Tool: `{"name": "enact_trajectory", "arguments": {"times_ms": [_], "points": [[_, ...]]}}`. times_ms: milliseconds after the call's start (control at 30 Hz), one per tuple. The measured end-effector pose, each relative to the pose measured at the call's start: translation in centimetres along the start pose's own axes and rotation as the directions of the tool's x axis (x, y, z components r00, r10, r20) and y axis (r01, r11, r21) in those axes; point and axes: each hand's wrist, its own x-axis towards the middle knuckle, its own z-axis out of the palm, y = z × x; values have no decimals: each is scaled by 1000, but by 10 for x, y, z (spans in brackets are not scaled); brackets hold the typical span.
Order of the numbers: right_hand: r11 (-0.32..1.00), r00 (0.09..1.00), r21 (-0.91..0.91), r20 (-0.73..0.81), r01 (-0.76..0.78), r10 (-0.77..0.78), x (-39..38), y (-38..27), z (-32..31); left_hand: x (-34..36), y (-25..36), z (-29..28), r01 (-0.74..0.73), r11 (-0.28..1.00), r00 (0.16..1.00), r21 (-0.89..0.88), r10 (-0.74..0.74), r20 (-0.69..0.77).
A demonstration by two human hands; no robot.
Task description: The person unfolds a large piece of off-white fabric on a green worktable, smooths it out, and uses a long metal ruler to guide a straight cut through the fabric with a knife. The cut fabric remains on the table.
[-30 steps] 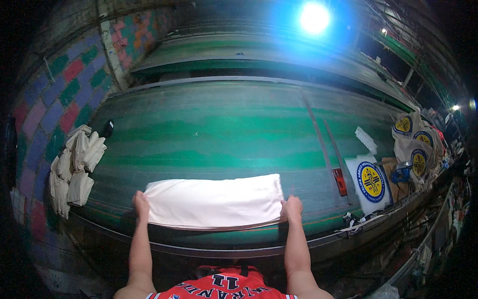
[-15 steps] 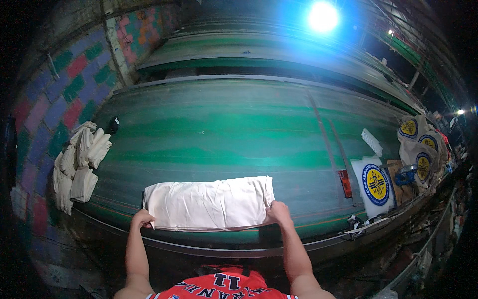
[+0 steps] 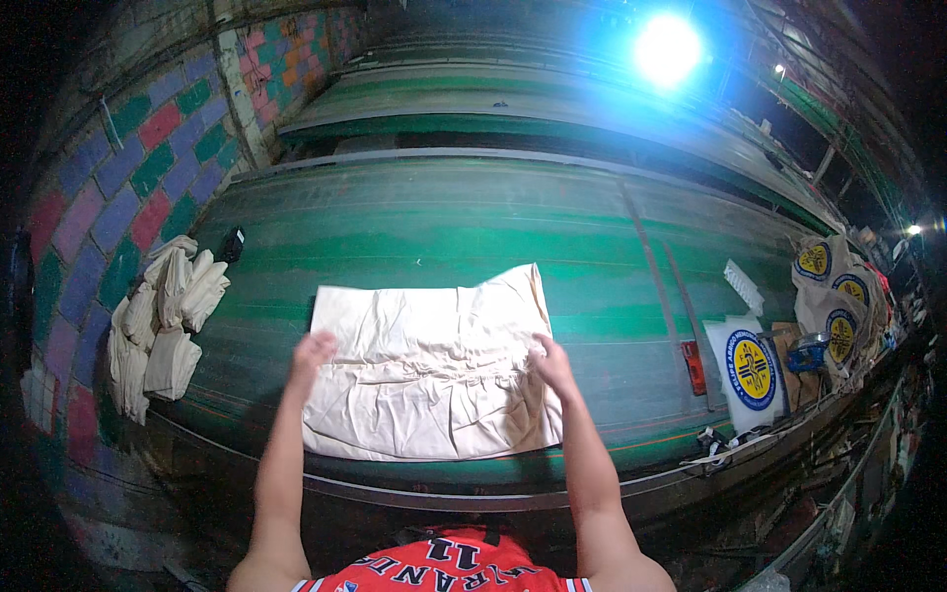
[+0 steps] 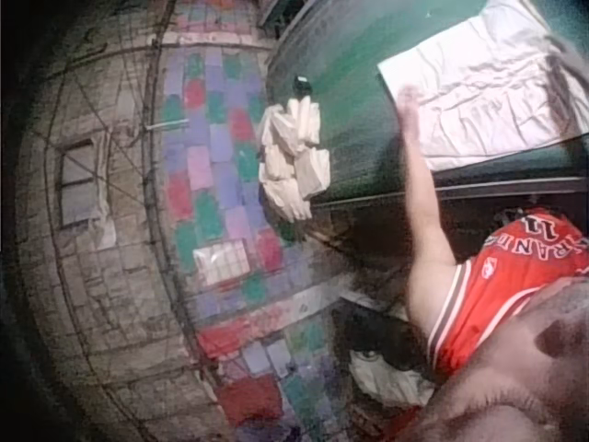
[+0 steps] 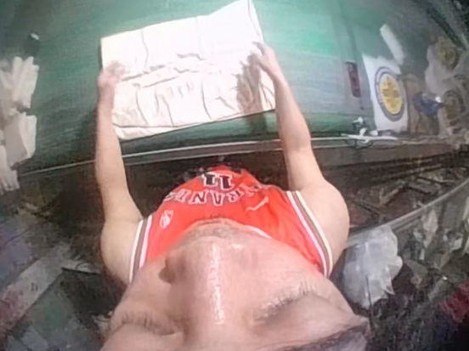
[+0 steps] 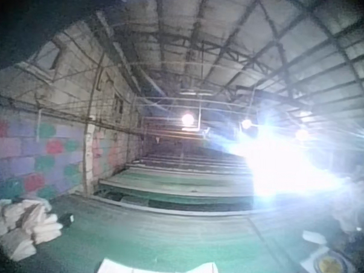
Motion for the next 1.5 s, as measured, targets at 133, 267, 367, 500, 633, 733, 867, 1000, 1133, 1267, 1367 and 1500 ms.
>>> {"name": "enact_trajectory", "arguments": {"times_ms": [133,267,367,500,633,733,867,1000,1133,1267,1367,1500], "points": [[843,936,-468,-85,265,-341,-29,31,38,-34,-54,57,-70,803,973,592,-77,220],[787,954,-597,-119,153,-275,-42,19,40,-34,-68,84,-33,596,999,802,11,32],[751,972,-649,-74,123,-224,-36,0,21,-15,-55,79,-66,753,982,655,-67,176],[765,914,-513,106,389,-392,-44,-18,-6,-29,-32,63,-215,722,964,658,51,259],[956,680,-257,727,139,97,-71,-35,-32,-59,-8,34,-98,729,549,677,-528,648],[998,295,-62,954,31,50,-86,-39,-32,-74,-4,28,94,717,305,690,-681,666],[935,631,-158,701,-317,332,-86,-26,-15,-74,-12,36,-79,533,962,842,-181,205],[701,990,-711,-133,-58,-53,-88,9,16,-65,-33,34,41,647,946,761,220,-238],[705,961,-663,-256,-252,103,-82,42,31,-45,-52,7,49,616,989,786,-140,48],[833,966,-503,-220,-230,134,-62,51,24,-13,-52,3,164,889,979,428,-199,39],[990,911,-83,-407,-111,68,-29,33,1,15,-19,6,-467,881,835,72,467,-291],[957,727,-183,-622,225,-290,-2,-4,-11,40,30,20,-365,803,642,470,583,-498]]}}
